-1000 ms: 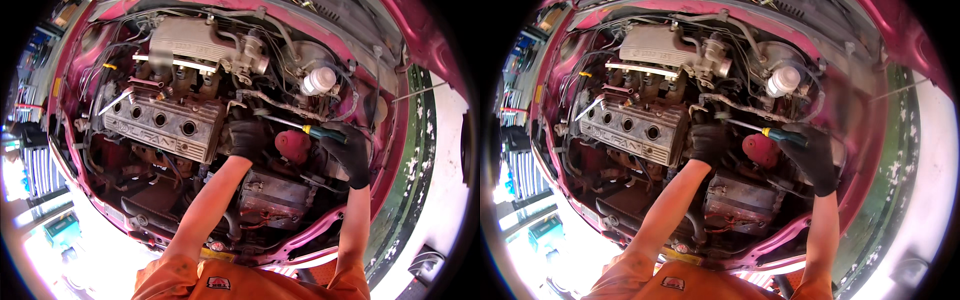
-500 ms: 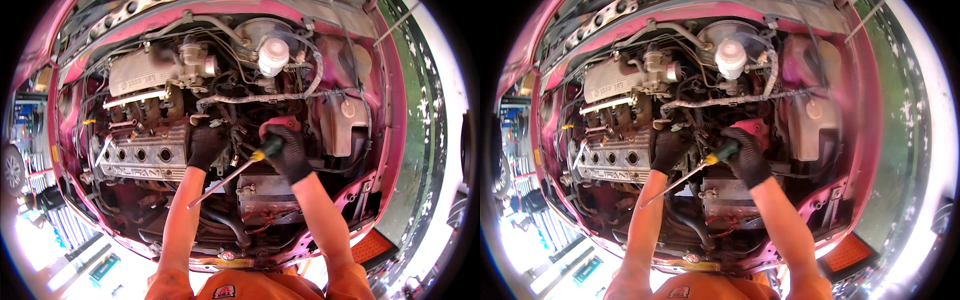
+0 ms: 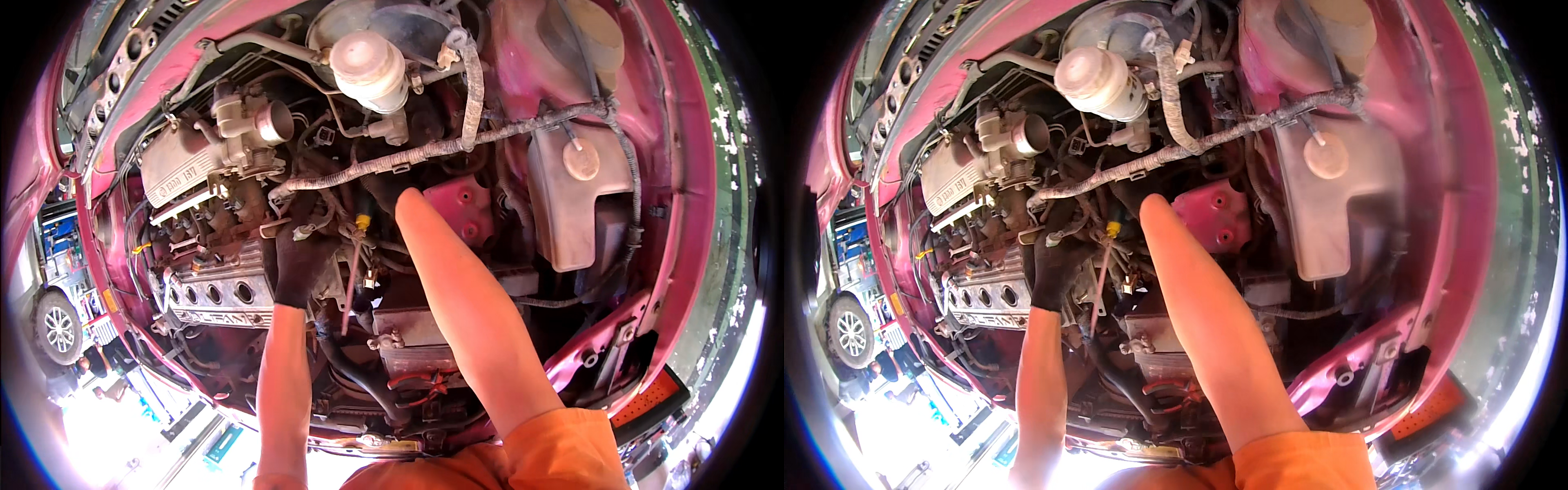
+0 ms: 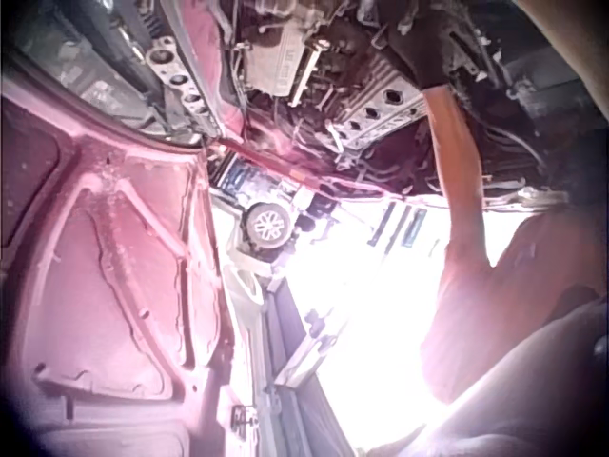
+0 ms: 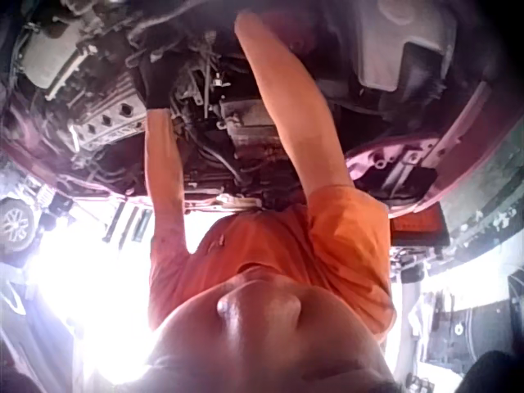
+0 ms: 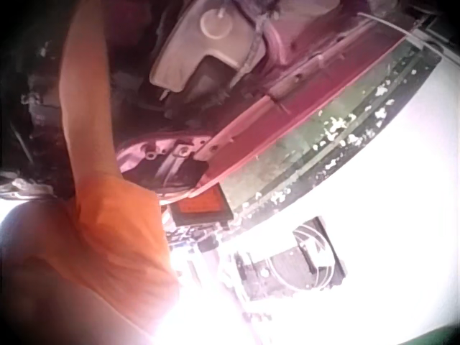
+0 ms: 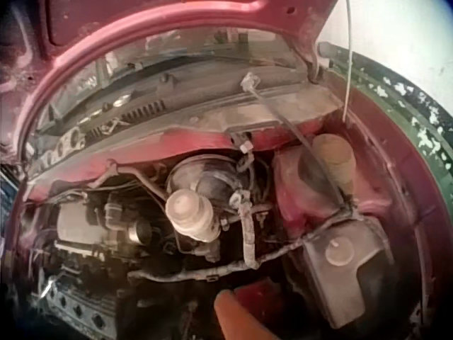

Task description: The person manipulates wires, hoses, and engine components within the engine bay of a pink car by hand and using a screwdriver and a wrench. They also open a drawer in a rolling tool cabinet.

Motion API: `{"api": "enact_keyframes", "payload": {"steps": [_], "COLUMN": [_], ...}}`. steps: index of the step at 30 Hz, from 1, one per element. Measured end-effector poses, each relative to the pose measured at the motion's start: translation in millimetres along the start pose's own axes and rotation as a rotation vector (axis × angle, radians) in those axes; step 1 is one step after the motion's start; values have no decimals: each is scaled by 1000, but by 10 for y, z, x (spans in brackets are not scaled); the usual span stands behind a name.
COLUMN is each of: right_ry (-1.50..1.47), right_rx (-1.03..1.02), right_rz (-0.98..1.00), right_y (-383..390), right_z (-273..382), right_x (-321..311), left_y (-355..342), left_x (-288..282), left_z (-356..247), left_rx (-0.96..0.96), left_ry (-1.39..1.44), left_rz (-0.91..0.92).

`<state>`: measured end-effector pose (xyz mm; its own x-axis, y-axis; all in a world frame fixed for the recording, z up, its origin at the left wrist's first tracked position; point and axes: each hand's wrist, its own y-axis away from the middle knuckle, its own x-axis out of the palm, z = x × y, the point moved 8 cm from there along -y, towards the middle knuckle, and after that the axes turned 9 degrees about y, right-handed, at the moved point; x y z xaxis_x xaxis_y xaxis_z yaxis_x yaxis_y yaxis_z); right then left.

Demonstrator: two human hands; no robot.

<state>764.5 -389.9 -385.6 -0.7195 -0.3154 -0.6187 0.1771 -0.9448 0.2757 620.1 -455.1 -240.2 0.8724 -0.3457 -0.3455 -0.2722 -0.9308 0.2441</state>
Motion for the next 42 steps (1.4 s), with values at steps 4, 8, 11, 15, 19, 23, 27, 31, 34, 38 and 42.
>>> {"api": "enact_keyframes", "payload": {"steps": [4, 8, 11, 15, 19, 23, 27, 31, 34, 38, 42], "right_ry": [77, 224, 236, 188, 295, 136, 28, 260, 236, 179, 136], "right_rx": [-157, 24, -19, 43, -228, -338, -361, -543, -520, -453, -615], "right_rz": [-62, -122, -141, 11, -126, -41, 56, -259, -231, -136, -170], "right_y": [-1, 79, 163, 332, 196, 70, 100, 227, 283, 213, 234], "right_z": [-6, 105, 429, 882, 1119, 1095, 1272, 1290, 1337, 1111, 1215], "right_x": [-68, -115, -275, -564, -660, -476, -499, -605, -661, -567, -524], "left_y": [18, -2, 33, 25, -14, -30, -15, -9, -24, -47, 5], "left_x": [-12, 19, 29, -62, -16, 21, -17, 8, -93, -4, -93], "left_z": [-99, -62, -53, 55, -26, -214, -128, 62, 281, 118, 179], "left_rx": [-44, -38, -123, -30, 99, 201, 130, 6, 9, 66, 121], "left_ry": [123, -20, 140, 98, -41, -220, -167, 46, 68, 87, -54], "left_rz": [-79, -10, -30, -71, -31, -58, -66, -57, -87, -14, -27]}}
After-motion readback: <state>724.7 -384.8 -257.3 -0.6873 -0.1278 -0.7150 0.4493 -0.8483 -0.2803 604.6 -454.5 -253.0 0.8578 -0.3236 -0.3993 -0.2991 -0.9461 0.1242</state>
